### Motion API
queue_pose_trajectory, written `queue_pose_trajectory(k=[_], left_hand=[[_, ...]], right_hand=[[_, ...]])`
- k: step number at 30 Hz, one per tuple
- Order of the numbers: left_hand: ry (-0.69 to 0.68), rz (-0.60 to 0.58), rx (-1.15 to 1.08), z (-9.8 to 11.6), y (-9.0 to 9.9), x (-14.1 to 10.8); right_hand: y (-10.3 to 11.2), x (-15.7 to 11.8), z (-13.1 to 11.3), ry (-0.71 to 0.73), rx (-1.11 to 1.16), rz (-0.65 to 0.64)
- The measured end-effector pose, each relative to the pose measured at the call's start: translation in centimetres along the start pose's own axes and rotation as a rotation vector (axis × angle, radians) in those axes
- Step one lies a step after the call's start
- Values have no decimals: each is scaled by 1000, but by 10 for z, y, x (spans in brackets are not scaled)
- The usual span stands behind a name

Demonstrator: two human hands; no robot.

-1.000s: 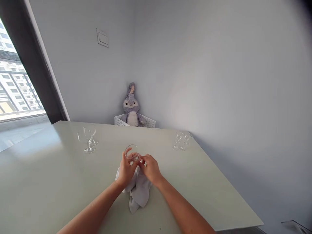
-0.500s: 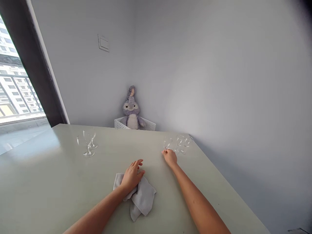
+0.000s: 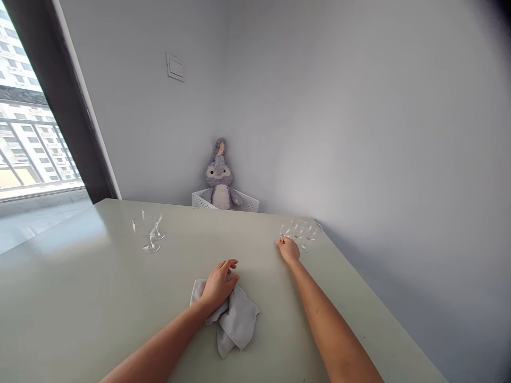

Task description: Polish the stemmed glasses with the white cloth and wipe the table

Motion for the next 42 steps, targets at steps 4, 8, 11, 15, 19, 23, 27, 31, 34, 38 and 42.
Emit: queue_pose_trajectory(k=[4, 8, 11, 15, 19, 23, 27, 31, 34, 38, 42], left_hand=[[-14, 183, -72, 6, 21, 4], [62, 703, -124, -7, 88, 12], [200, 1082, -139, -36, 144, 10], [380, 1300, 2, -74, 197, 10], [459, 1068, 95, -102, 211, 33], [455, 938, 54, -114, 212, 45], [437, 899, 55, -119, 213, 50], [394, 920, 80, -119, 210, 50], [338, 878, 70, -111, 195, 53], [207, 734, 43, -83, 154, 56], [76, 545, 84, -48, 102, 49]], right_hand=[[13, -17, -1, 4, 20, 37], [8, -58, -26, 132, 65, -55], [-10, -103, -59, 280, 95, -232], [-28, -161, -102, 490, 62, -465], [-34, -195, -121, 621, 23, -636], [-36, -202, -117, 483, 297, -768], [-39, -196, -102, 32, 813, -890], [-36, -186, -97, -292, 1157, -879], [-31, -179, -97, -374, 1273, -838], [-25, -163, -89, -409, 1333, -620], [-9, -147, -72, -384, 1294, -340]])
Point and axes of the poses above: each hand's wrist, its own x-axis towards the middle knuckle, its own y-axis out of the back of the hand, z = x × y, the point moved 9 cm from there along x, towards the middle knuckle, and after that the axes turned 12 degrees about z, right-handed, at the moved point
